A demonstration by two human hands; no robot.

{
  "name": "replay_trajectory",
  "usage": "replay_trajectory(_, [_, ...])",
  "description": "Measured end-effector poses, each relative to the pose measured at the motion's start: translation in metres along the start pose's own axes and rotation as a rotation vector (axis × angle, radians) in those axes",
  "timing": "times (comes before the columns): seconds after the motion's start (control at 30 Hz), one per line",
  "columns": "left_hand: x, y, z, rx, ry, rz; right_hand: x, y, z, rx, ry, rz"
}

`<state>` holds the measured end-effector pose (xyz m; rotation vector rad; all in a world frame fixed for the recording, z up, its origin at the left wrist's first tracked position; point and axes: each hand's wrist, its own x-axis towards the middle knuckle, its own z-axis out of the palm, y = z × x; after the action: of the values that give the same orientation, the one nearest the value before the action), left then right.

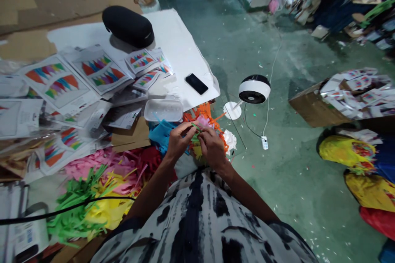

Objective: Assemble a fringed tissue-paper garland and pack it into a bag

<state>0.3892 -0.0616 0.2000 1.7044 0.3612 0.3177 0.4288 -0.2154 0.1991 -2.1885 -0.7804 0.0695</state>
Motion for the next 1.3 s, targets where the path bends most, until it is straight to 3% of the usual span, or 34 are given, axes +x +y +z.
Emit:
replay_trajectory(0.13, [0.000,0.003,0.003,-0.038,0.036,-0.070,0.000,-0.003,0.001,-0.055,0.000,-0.011])
replay_trajectory(0.57, [0.001,0.001,0.006,-0.038,0.024,-0.046,0.000,-0.005,0.003,-0.064,-0.012,-0.053])
replay_trajectory(0.83, [0.000,-0.016,0.025,-0.181,-0.002,-0.215,-0.003,-0.001,0.007,-0.030,-0.031,-0.037])
replay_trajectory(1.0, [-0.006,-0.018,0.030,-0.461,0.007,-0.319,0.001,-0.001,0.003,-0.023,-0.027,-0.035])
replay_trajectory(1.17, [-0.007,-0.016,0.031,-0.387,0.049,-0.251,0.004,-0.003,0.003,0.060,0.006,0.012])
replay_trajectory(1.3, [0.000,-0.014,0.021,-0.229,0.080,-0.149,0.006,-0.003,0.000,0.150,0.042,0.076])
